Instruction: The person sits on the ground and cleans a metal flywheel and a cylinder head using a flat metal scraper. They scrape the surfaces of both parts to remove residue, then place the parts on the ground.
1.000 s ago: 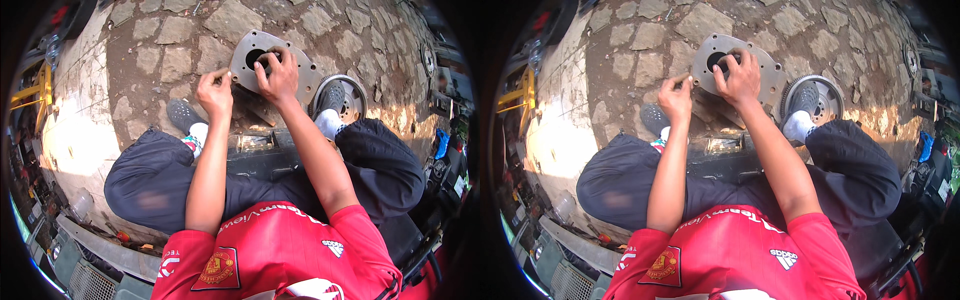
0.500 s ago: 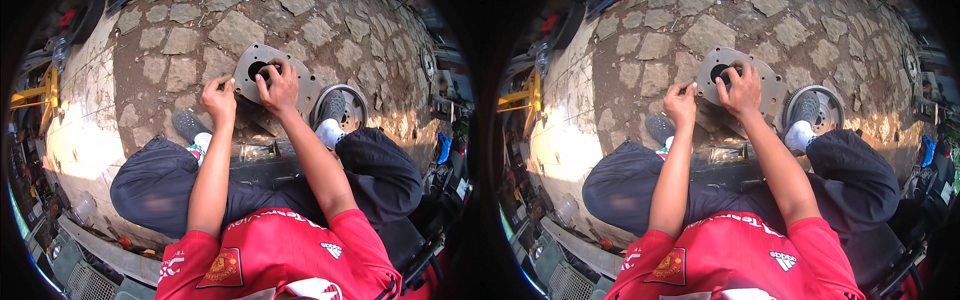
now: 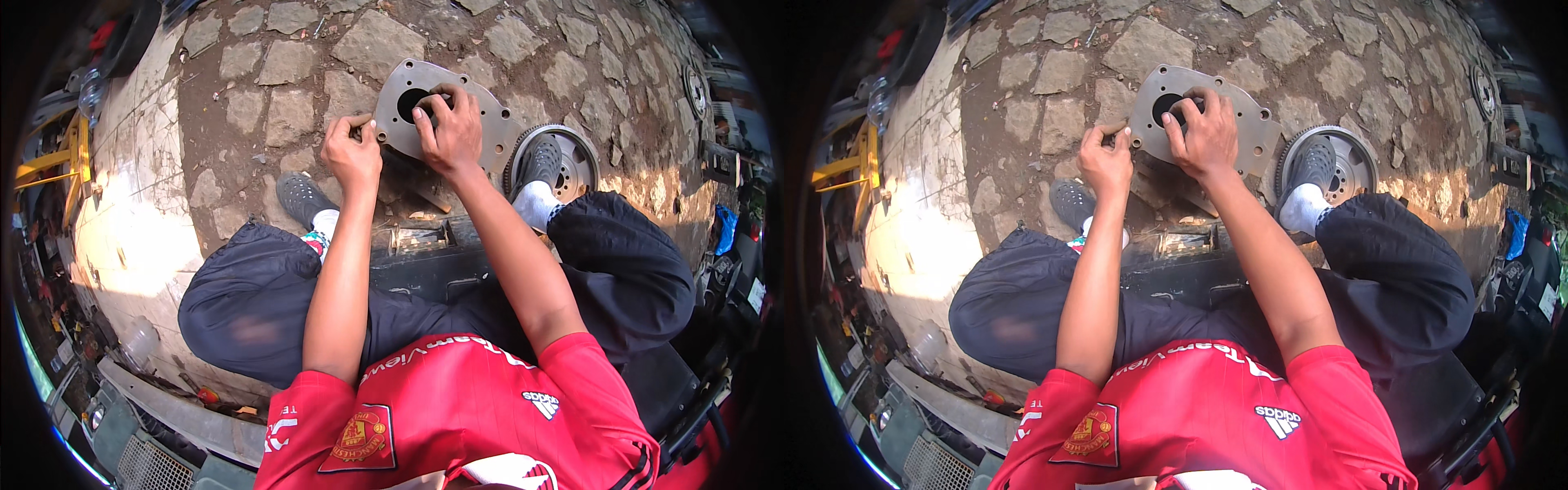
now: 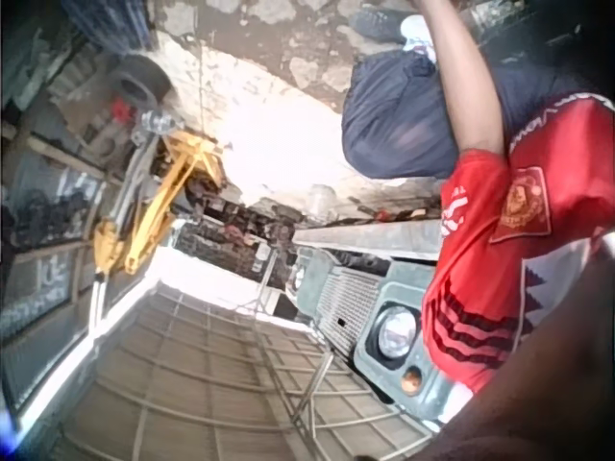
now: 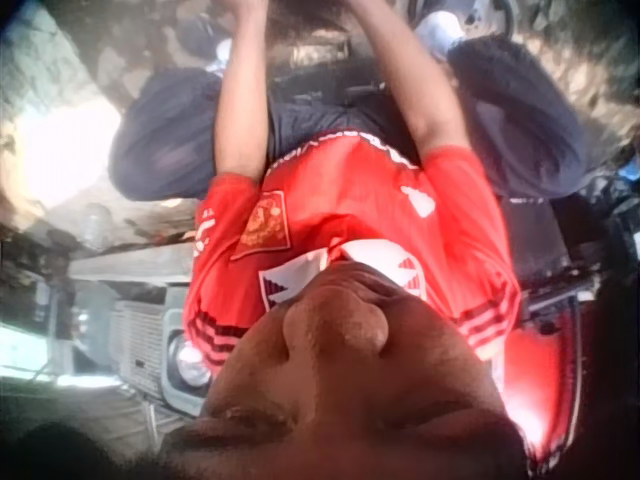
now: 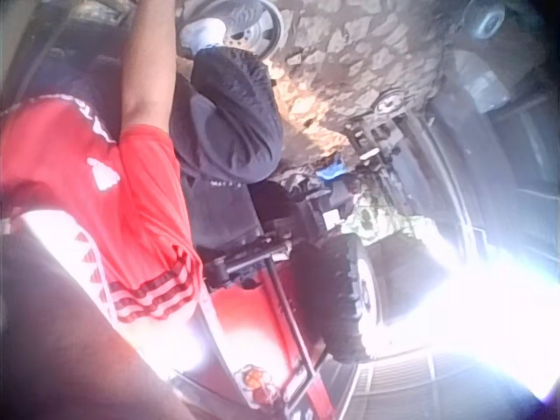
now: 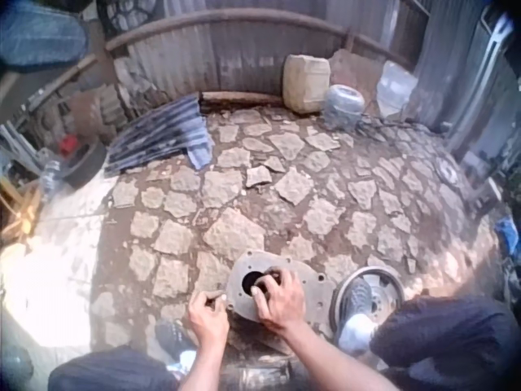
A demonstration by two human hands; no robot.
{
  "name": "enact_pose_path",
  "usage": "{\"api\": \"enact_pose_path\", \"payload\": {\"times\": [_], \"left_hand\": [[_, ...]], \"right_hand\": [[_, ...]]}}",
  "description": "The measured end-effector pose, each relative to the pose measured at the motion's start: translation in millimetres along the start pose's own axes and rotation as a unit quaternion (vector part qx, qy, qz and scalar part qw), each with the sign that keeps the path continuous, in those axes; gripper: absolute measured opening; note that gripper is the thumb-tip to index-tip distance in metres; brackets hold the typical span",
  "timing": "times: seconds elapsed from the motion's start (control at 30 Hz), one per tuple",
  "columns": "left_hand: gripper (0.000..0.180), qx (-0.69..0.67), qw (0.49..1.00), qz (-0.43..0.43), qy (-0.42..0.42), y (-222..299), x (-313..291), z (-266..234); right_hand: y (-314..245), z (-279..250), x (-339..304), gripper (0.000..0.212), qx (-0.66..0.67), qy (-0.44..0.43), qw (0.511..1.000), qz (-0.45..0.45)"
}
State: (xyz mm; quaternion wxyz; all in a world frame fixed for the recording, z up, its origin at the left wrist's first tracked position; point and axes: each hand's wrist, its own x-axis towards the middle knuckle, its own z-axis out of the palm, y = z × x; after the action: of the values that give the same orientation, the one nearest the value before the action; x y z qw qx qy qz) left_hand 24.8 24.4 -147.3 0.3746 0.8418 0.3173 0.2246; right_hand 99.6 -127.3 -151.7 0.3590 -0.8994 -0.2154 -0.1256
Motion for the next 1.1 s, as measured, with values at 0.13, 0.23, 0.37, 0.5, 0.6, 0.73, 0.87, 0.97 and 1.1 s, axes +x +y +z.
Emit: {"api": "enact_pose_path", "payload": {"times": [0.13,0.23,0.37,0.5,0.6,0.73,0.87,0.97,1.1], "left_hand": [[0.012,-0.020,0.999,-0.038,0.002,-10.8,-11.9,0.1],[0.013,0.013,1.000,0.018,0.014,-1.1,0.5,3.7],[0.012,-0.019,1.000,0.000,-0.004,-22.7,10.4,14.4],[0.012,-0.049,0.998,-0.036,0.030,-25.1,-25.3,8.5],[0.011,-0.084,0.991,-0.107,0.018,-17.0,-12.5,7.1],[0.011,-0.149,0.982,-0.112,0.023,-13.3,-8.7,12.1],[0.008,-0.165,0.977,-0.129,0.041,-33.8,-33.0,22.3],[0.007,-0.217,0.962,-0.151,0.062,-22.6,-28.1,24.1],[0.006,-0.172,0.970,-0.158,0.073,-11.9,-24.5,21.4]], "right_hand": [[2.8,3.0,1.3,0.025,0.002,0.008,1.000,-0.002],[2.3,2.7,-5.0,0.024,-0.001,-0.001,1.000,0.009],[3.0,2.8,-3.8,0.024,-0.001,-0.010,1.000,0.001],[4.7,3.0,-3.6,0.024,-0.016,-0.003,1.000,-0.003],[3.4,4.8,-1.9,0.025,-0.006,-0.008,1.000,0.003],[3.8,7.2,-2.6,0.026,-0.001,0.005,1.000,0.001],[6.3,7.8,-2.7,0.025,-0.020,0.000,1.000,0.005],[3.8,5.8,-2.8,0.026,-0.018,-0.001,1.000,0.011],[3.2,5.7,-2.1,0.028,-0.009,-0.001,1.000,0.007]]}}
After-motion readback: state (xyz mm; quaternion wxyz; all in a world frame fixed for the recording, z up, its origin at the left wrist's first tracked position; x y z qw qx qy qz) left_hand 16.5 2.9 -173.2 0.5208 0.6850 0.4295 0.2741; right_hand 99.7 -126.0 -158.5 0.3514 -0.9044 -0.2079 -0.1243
